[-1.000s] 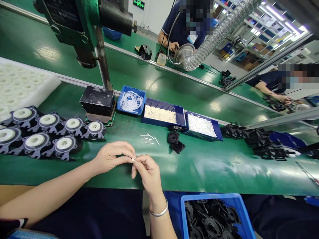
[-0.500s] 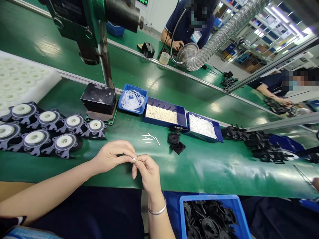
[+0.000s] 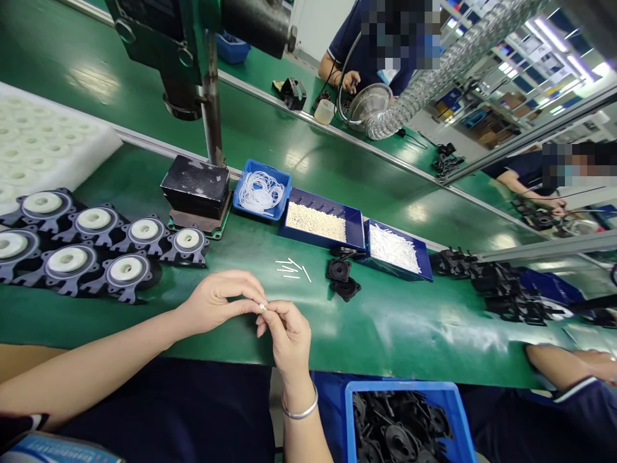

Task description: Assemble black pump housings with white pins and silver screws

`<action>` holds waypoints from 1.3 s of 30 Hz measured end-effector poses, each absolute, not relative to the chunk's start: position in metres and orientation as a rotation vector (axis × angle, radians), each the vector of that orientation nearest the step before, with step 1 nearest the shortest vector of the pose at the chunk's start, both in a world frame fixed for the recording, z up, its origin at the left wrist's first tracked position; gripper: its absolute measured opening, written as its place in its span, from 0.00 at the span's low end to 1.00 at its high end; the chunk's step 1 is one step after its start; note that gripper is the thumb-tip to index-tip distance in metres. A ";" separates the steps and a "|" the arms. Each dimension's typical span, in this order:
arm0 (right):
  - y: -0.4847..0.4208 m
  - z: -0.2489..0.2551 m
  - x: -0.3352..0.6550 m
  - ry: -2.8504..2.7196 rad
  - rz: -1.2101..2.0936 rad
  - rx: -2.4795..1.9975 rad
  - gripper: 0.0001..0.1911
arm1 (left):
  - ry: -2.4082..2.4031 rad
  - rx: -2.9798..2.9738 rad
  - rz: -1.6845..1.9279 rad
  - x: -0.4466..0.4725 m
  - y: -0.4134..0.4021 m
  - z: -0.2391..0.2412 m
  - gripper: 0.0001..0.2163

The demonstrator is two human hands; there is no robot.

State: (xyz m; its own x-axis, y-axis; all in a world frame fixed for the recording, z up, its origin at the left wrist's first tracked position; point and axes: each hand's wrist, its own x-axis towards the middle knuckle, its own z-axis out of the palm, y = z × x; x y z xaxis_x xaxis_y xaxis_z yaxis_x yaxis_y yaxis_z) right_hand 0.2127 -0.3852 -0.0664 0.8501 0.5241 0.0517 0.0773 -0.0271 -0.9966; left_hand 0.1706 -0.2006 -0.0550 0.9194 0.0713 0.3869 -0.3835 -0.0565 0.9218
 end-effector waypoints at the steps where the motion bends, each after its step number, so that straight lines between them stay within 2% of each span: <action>1: -0.386 -0.066 0.214 -0.495 0.402 -1.579 0.05 | -0.250 1.584 0.378 0.171 -0.201 -0.055 0.03; 8: -0.386 -0.068 0.214 -0.451 0.565 -1.395 0.07 | -0.271 1.567 0.363 0.171 -0.201 -0.055 0.04; 27: -0.379 -0.071 0.215 -0.486 0.462 -1.370 0.04 | -0.275 1.472 0.524 0.164 -0.206 -0.055 0.04; 32: -0.386 -0.079 0.222 -0.370 0.367 -1.517 0.05 | -0.016 1.379 0.638 0.165 -0.195 -0.048 0.03; 39: -0.389 -0.077 0.229 -0.286 0.340 -1.561 0.09 | 0.145 1.369 0.381 0.175 -0.199 -0.057 0.09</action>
